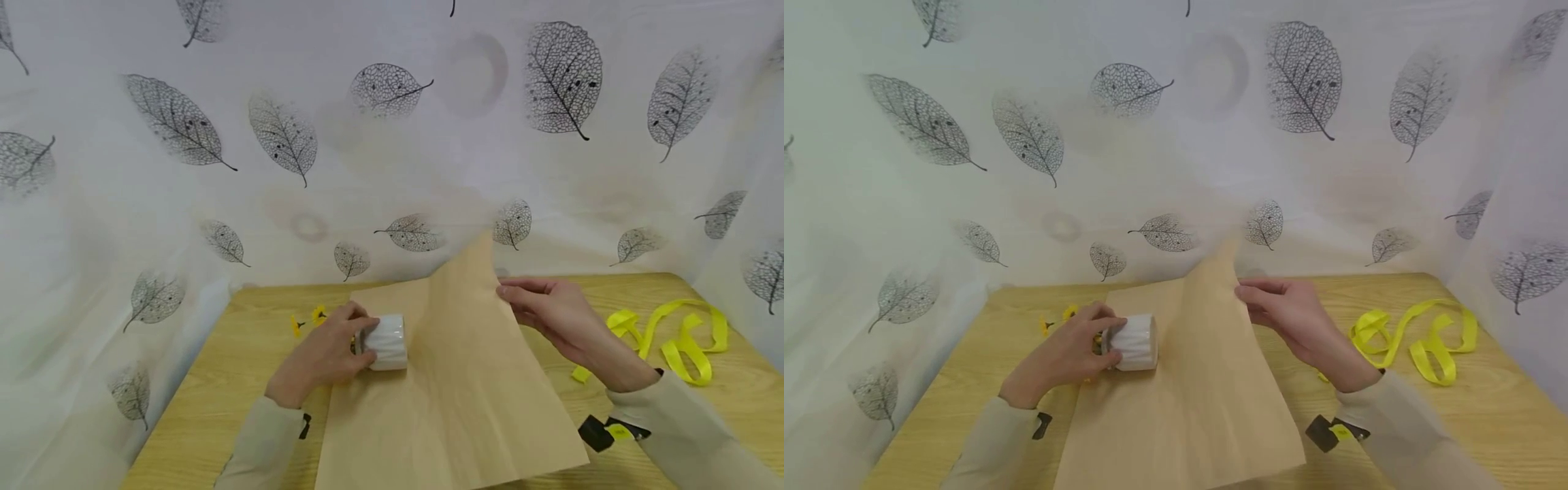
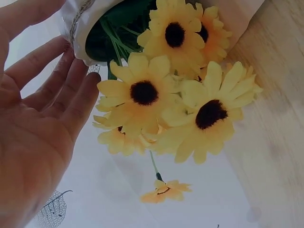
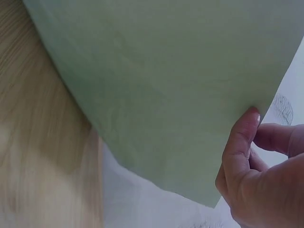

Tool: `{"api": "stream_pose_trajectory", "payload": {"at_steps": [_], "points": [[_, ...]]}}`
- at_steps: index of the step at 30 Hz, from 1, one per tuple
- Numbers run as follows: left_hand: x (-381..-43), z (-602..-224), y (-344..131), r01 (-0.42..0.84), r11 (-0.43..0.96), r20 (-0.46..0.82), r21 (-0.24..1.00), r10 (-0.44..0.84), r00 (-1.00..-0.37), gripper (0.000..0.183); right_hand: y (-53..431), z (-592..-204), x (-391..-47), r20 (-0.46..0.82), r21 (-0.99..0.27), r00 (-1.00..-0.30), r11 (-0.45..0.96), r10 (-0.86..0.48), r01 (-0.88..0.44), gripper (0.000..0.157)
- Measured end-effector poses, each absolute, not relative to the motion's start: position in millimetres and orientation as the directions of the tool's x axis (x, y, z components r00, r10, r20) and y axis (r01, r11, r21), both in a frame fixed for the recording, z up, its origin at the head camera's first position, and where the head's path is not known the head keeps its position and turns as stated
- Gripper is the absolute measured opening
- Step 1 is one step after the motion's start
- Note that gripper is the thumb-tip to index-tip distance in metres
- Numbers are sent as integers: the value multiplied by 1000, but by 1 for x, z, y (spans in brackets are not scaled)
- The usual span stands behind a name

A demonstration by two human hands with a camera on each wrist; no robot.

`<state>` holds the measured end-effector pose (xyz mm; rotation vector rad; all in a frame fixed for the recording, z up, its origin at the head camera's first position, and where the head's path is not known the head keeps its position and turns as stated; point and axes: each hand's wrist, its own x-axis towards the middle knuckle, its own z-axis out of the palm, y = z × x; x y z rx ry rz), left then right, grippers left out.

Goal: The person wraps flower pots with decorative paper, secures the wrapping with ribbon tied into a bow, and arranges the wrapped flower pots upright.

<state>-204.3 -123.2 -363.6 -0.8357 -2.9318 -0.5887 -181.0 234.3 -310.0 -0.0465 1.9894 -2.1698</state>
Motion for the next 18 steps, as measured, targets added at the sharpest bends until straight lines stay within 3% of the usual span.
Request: {"api": "stream_pose_trajectory", "payload": {"at_steps": [8,14,18], "points": [[-203,-365,-124,528,781,150,334,509,-848,48,198,-294,-184,-54,-984,-974,-153,-220,89,14],[-204,-368,-127,548,752,183,368,519,-835,46,174,-290,-188,-35,-987,-972,-145,-234,70,33],[-208,-366,-128,570,660,279,490,501,-820,38,160,-288,-191,-23,-987,-970,-150,-243,61,42]]}}
